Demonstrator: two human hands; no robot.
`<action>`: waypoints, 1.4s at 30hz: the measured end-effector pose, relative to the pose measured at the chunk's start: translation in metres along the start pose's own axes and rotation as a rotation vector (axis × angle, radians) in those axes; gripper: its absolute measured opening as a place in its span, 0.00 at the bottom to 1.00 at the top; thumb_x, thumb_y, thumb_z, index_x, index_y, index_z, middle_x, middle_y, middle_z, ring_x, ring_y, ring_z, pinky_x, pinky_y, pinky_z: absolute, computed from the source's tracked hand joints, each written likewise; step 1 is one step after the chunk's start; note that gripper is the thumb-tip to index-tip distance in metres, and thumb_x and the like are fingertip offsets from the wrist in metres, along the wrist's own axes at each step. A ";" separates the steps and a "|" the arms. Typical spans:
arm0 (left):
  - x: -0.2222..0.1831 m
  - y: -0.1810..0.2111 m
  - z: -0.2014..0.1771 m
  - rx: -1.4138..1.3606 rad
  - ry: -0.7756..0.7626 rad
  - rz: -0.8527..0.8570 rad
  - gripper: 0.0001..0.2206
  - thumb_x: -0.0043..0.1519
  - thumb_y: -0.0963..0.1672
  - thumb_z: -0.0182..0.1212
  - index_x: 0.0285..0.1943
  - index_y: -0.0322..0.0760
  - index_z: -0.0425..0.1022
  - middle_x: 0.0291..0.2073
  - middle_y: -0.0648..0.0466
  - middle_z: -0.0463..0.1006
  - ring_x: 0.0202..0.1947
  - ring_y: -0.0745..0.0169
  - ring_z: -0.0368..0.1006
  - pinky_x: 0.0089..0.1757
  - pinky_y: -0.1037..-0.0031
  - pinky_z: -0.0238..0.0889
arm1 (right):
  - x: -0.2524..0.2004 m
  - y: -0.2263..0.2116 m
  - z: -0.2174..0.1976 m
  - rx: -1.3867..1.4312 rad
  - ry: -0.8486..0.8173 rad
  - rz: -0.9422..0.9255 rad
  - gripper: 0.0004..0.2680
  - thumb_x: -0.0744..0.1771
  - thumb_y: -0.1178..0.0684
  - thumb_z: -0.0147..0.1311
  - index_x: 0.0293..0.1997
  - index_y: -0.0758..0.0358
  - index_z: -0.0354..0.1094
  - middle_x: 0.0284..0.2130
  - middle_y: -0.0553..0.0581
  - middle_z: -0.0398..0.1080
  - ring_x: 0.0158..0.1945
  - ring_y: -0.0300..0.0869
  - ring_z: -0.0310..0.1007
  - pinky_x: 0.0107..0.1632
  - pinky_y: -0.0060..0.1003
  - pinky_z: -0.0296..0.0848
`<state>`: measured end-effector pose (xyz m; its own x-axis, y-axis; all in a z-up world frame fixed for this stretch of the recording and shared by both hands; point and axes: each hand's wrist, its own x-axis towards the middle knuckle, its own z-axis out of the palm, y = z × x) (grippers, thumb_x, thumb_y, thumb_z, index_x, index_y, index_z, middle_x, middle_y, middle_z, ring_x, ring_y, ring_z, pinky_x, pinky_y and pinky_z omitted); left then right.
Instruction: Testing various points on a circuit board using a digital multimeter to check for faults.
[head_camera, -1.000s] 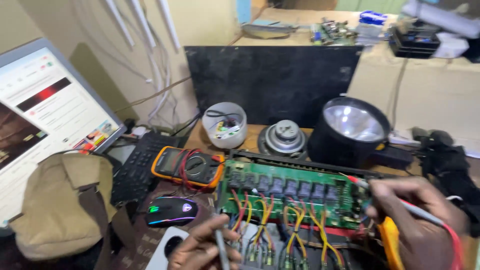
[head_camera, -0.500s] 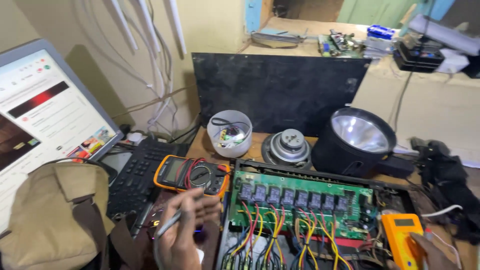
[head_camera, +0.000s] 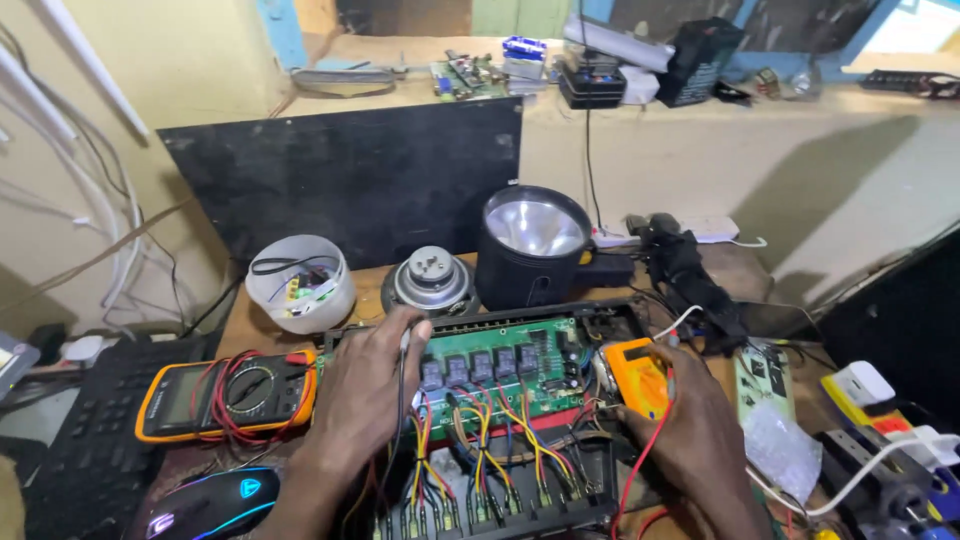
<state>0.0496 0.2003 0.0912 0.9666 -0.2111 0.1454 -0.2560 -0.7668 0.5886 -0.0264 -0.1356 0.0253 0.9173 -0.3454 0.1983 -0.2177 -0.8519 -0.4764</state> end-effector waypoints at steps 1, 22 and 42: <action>0.000 -0.001 0.004 0.003 -0.004 0.005 0.15 0.71 0.52 0.40 0.54 0.49 0.72 0.30 0.45 0.82 0.35 0.37 0.78 0.36 0.50 0.63 | -0.003 -0.009 -0.012 0.003 0.002 0.006 0.32 0.53 0.52 0.75 0.65 0.50 0.65 0.63 0.52 0.69 0.66 0.50 0.66 0.65 0.45 0.63; 0.006 -0.010 0.027 0.089 0.230 0.080 0.14 0.66 0.55 0.50 0.43 0.61 0.84 0.33 0.60 0.87 0.33 0.52 0.80 0.30 0.58 0.63 | -0.012 0.011 0.005 -0.194 0.353 -0.205 0.19 0.62 0.49 0.62 0.60 0.56 0.72 0.47 0.57 0.77 0.53 0.53 0.71 0.52 0.48 0.60; -0.057 0.057 0.092 -0.441 0.105 0.362 0.17 0.68 0.47 0.53 0.61 0.35 0.77 0.48 0.42 0.82 0.49 0.51 0.80 0.47 0.65 0.76 | -0.054 -0.044 0.008 0.518 0.071 0.016 0.11 0.65 0.45 0.56 0.46 0.55 0.79 0.42 0.51 0.83 0.45 0.40 0.82 0.45 0.35 0.76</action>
<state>-0.0214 0.1130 0.0437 0.8200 -0.3347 0.4642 -0.5631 -0.3271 0.7589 -0.0634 -0.0767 0.0285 0.8865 -0.3979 0.2363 -0.0216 -0.5457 -0.8377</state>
